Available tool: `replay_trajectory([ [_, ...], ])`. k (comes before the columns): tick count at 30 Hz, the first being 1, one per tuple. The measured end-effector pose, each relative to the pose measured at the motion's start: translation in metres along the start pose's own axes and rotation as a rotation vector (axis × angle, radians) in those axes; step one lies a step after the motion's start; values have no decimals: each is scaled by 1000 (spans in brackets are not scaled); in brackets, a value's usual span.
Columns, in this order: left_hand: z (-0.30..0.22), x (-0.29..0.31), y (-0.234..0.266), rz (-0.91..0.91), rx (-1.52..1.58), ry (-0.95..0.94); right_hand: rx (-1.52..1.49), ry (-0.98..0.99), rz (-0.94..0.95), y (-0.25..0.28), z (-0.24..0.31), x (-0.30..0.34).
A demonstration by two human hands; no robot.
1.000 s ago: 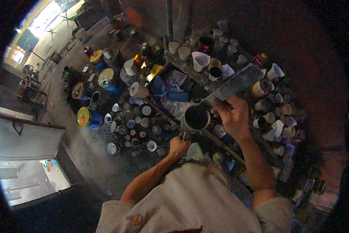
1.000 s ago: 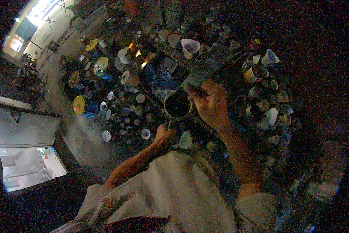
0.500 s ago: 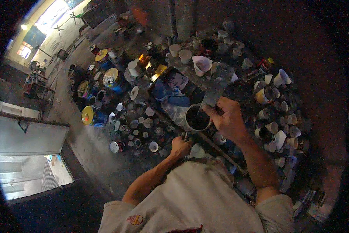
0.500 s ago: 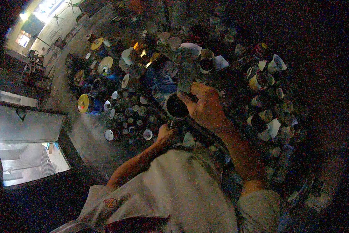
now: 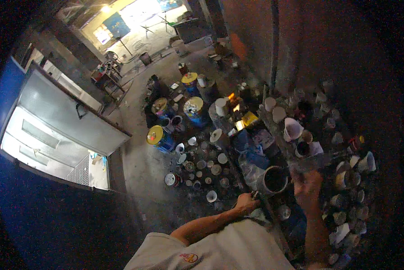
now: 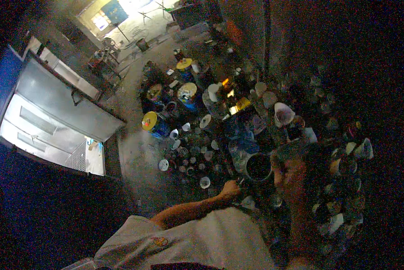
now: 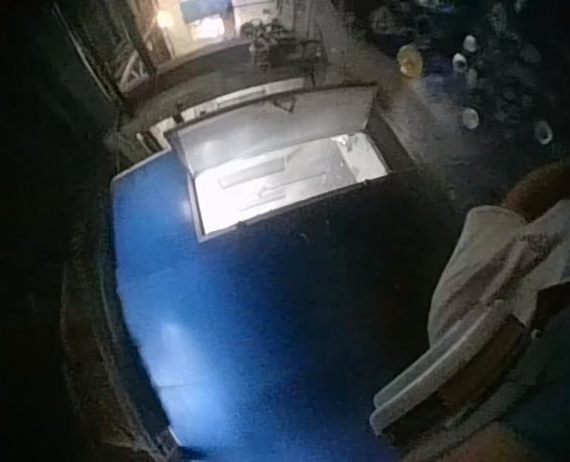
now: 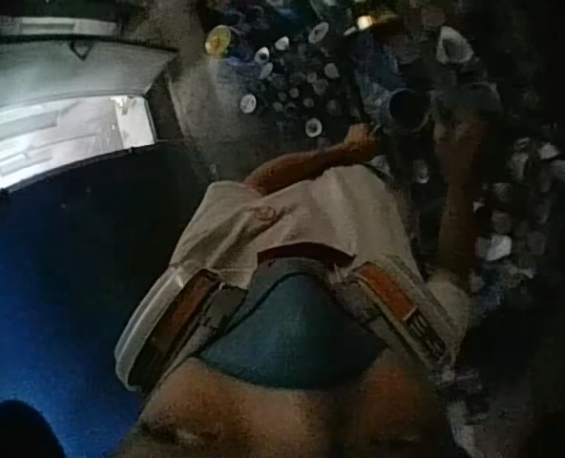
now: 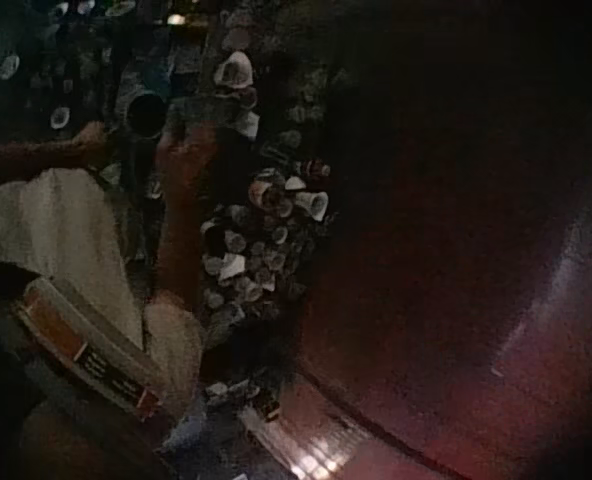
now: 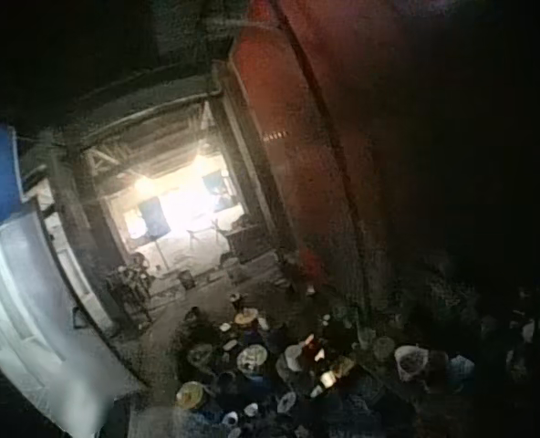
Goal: The person pours liquid from a metal can into a paper cup, scrapes the can with a putty knife, and wipes the cup rim. They then attach a paint cup to a spray gun, walk to a car in a paint booth, wipe the car's rear with a cloth, and spray paint the surface.
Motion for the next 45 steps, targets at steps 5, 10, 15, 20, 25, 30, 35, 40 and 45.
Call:
replay_trajectory([
  [5, -9, 2, 7, 130, 33, 79, -283, -188, 44, -13, -30, 6],
  [10, -21, 11, 18, 59, 157, 122, -126, -28, -17, -9, -21, -1],
  [15, -15, 6, 10, -29, 119, 146, -174, -234, 150, -7, -25, -10],
  [20, 10, -18, -9, 60, 142, 239, -218, -13, -24, 10, -8, -17],
  [25, 14, -20, -10, 34, 208, 67, -557, -237, 83, 5, -13, -15],
  [30, 1, -9, -1, -3, 166, 56, -262, -75, 12, 10, -3, -17],
  [35, -11, 0, 3, 36, 157, 55, -545, -304, 106, 3, -14, -12],
  [40, -8, -2, 1, 20, 169, 83, -77, 19, 45, 10, 1, -13],
  [45, -3, -7, -7, 8, 198, 43, -590, -259, 47, 4, -16, -8],
])
Point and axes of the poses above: each hand's wrist, its own x-axis away from the middle knuckle, its own y-axis out of the back of the hand, z = x × y, the point moved 5 cm from there along -x, towards the middle knuckle, and after that the axes turned 8 degrees about z, right-handed, at the moved point
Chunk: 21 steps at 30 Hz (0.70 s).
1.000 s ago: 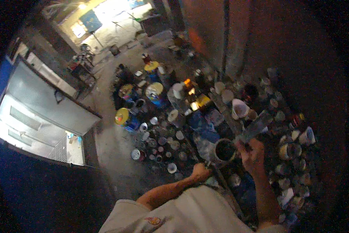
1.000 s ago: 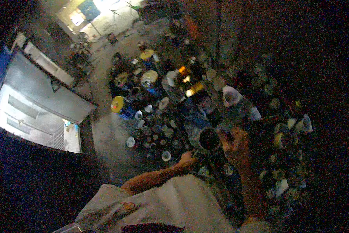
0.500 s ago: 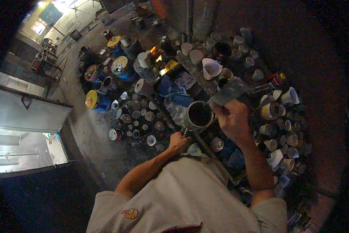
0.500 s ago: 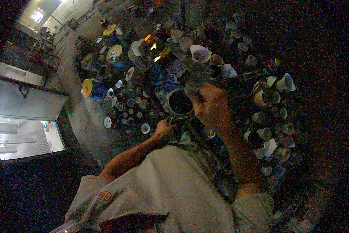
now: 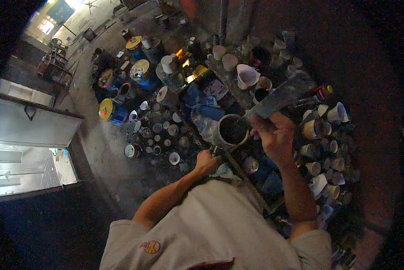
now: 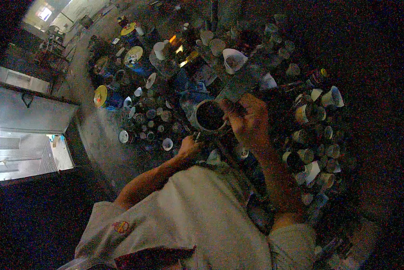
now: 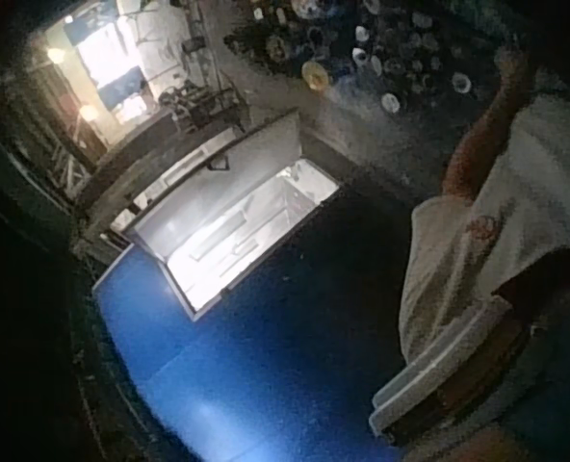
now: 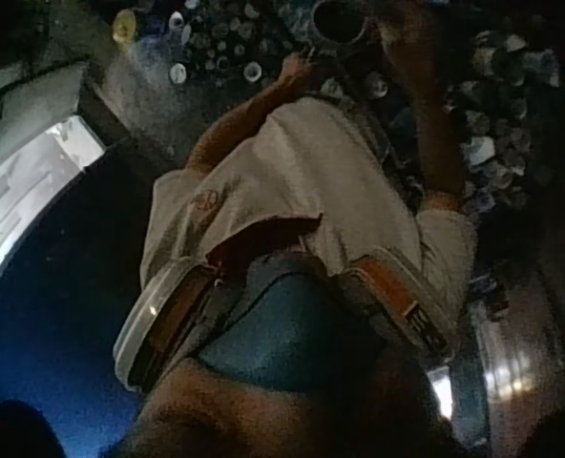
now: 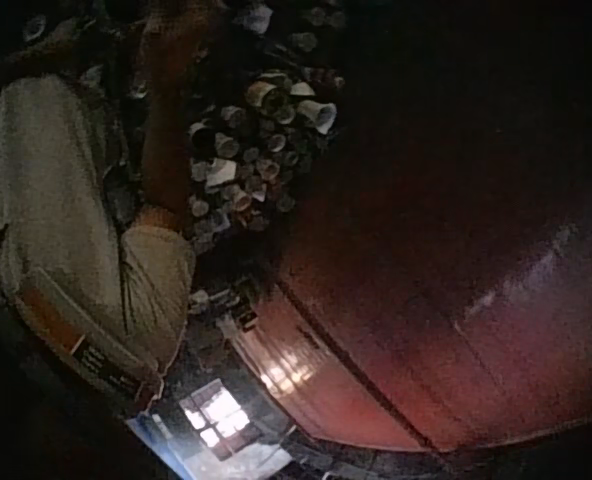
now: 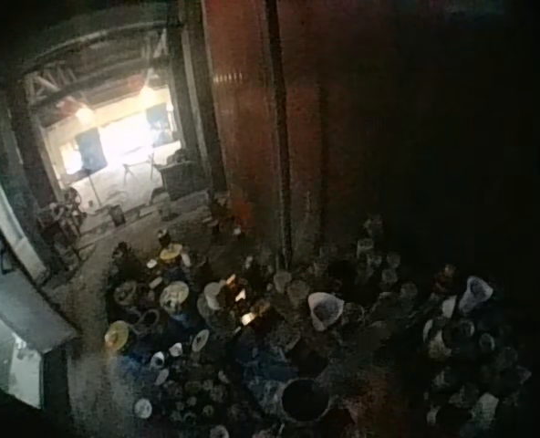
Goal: The person pours liquid from a metal can into a paper cup, scrapes the can with a putty knife, and wipes the cup rim. They then attach a paint cup to a spray gun, walk to a car in a paint booth, wipe the car's rear with a cloth, and spray paint the surface.
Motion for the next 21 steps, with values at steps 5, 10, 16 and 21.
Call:
replay_trajectory([
  [5, -1, 0, 4, -32, -40, 7, 376, 153, 58, -1, 5, -4],
  [10, -9, 5, 7, 5, -33, 33, -108, -86, -37, 5, -13, -1],
  [16, -8, 0, 8, 22, -22, 62, 358, 130, 82, 0, -1, -2],
  [21, -3, -4, 6, 17, -70, 24, 140, -2, -20, 7, -12, -4],
])
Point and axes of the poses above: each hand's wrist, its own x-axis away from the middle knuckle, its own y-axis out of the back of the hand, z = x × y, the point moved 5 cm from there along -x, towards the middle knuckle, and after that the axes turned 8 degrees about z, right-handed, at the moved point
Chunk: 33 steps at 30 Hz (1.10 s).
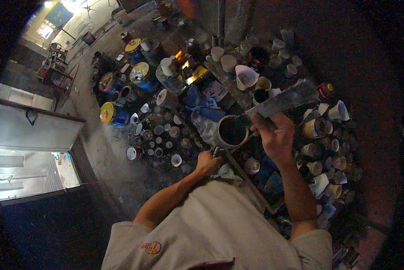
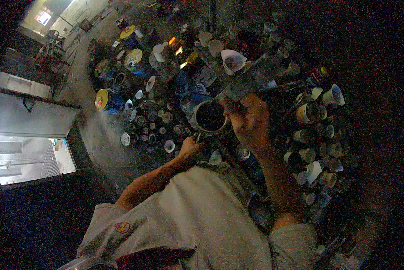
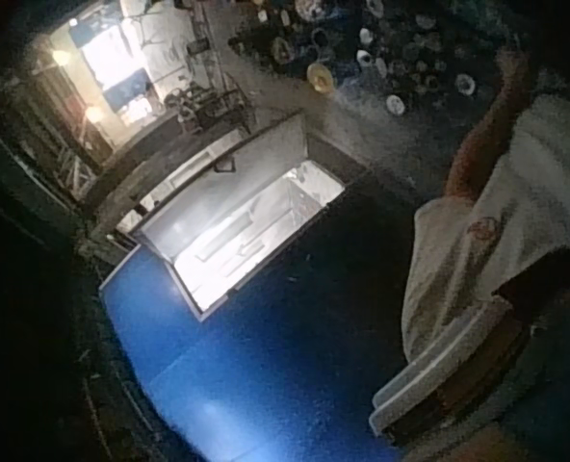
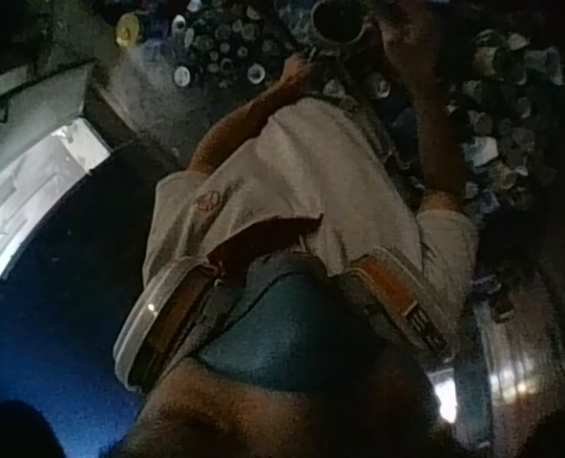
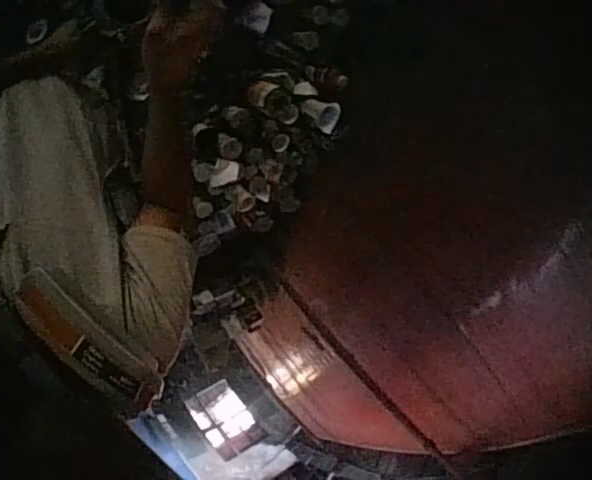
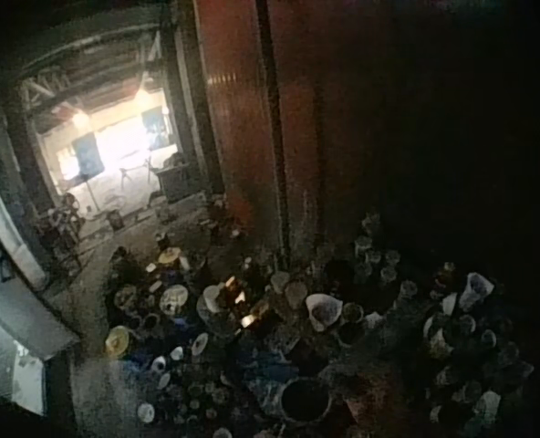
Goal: The person pours liquid from a metal can into a paper cup, scrapes the can with a putty knife, and wipes the cup rim. They then attach a paint cup to a spray gun, walk to a car in a paint booth, wipe the car's rear with a cloth, and spray paint the surface.
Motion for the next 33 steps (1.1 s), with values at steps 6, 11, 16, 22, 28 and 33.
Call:
replay_trajectory([
  [6, -5, 3, 3, -25, 114, 37, -71, -86, 75, -7, -8, 0],
  [11, -19, 11, 13, -5, 76, 53, -81, -103, -57, 23, -12, 5],
  [16, -26, 13, 22, -32, 103, 28, -243, 80, -343, 68, -10, 12],
  [22, -27, 13, 28, -48, 134, 91, 54, 172, -452, 90, 28, 15],
  [28, -26, 14, 32, -93, 176, 86, -207, 375, -375, 106, 46, 11],
  [33, -17, 6, 28, -25, 156, 129, -928, 246, -550, 126, 22, 20],
])
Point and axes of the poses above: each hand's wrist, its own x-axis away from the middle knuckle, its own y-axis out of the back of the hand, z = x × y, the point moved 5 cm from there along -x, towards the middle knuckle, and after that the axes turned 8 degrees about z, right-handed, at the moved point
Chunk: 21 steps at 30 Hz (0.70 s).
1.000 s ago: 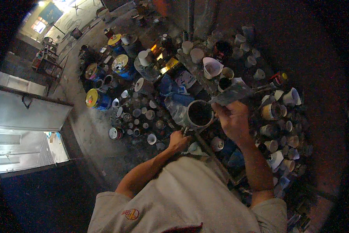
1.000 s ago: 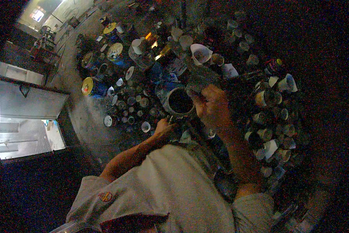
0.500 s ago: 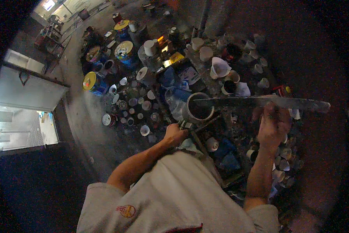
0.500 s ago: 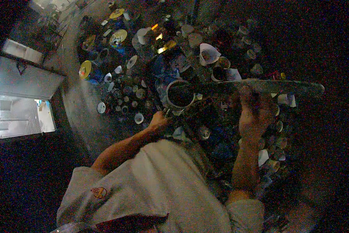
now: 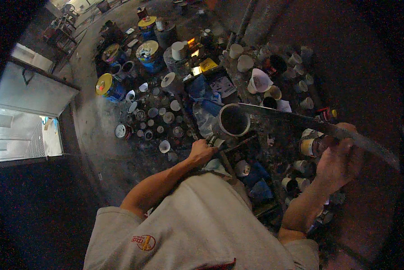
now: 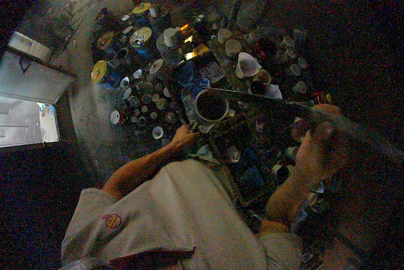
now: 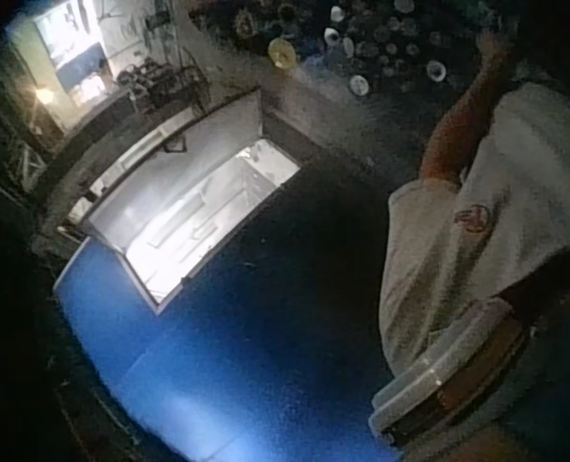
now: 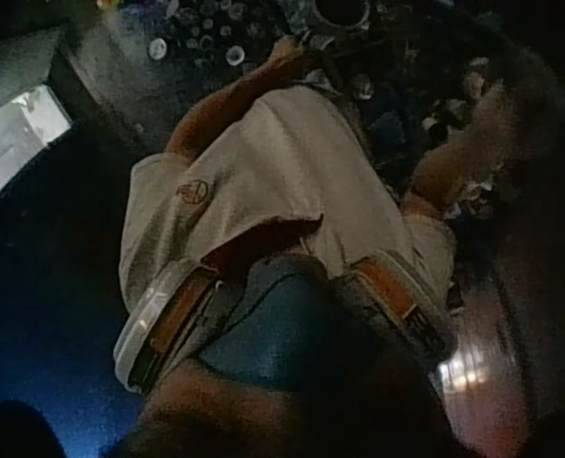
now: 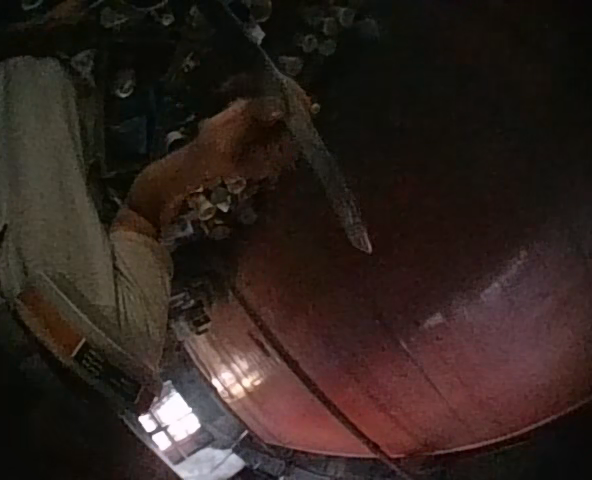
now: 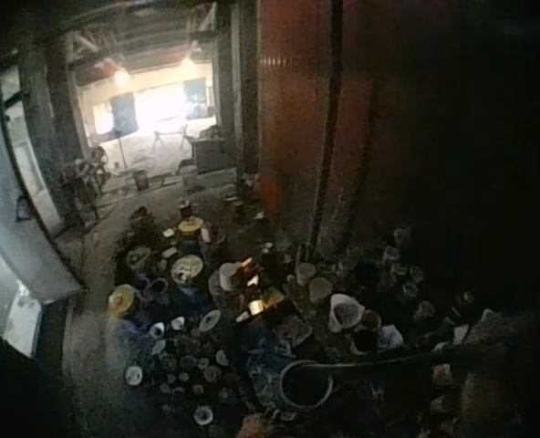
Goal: The person pours liquid from a metal can into a paper cup, scrapes the can with a putty knife, and wipes the cup rim. They then attach a paint cup to a spray gun, walk to a car in a paint booth, wipe the car's rear with a cloth, and spray paint the surface.
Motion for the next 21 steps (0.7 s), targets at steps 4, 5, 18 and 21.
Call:
replay_trajectory([
  [4, 4, -6, -1, 27, 16, 0, 306, 106, 151, -3, 10, 4],
  [5, 4, -6, -1, 25, 16, -4, 253, 77, 92, 2, 7, 6],
  [18, 5, -12, -3, 15, 25, 33, 492, -246, 2, 23, -93, 5],
  [21, 3, -8, 0, -36, 57, 4, 401, -338, -38, 25, -111, -1],
])
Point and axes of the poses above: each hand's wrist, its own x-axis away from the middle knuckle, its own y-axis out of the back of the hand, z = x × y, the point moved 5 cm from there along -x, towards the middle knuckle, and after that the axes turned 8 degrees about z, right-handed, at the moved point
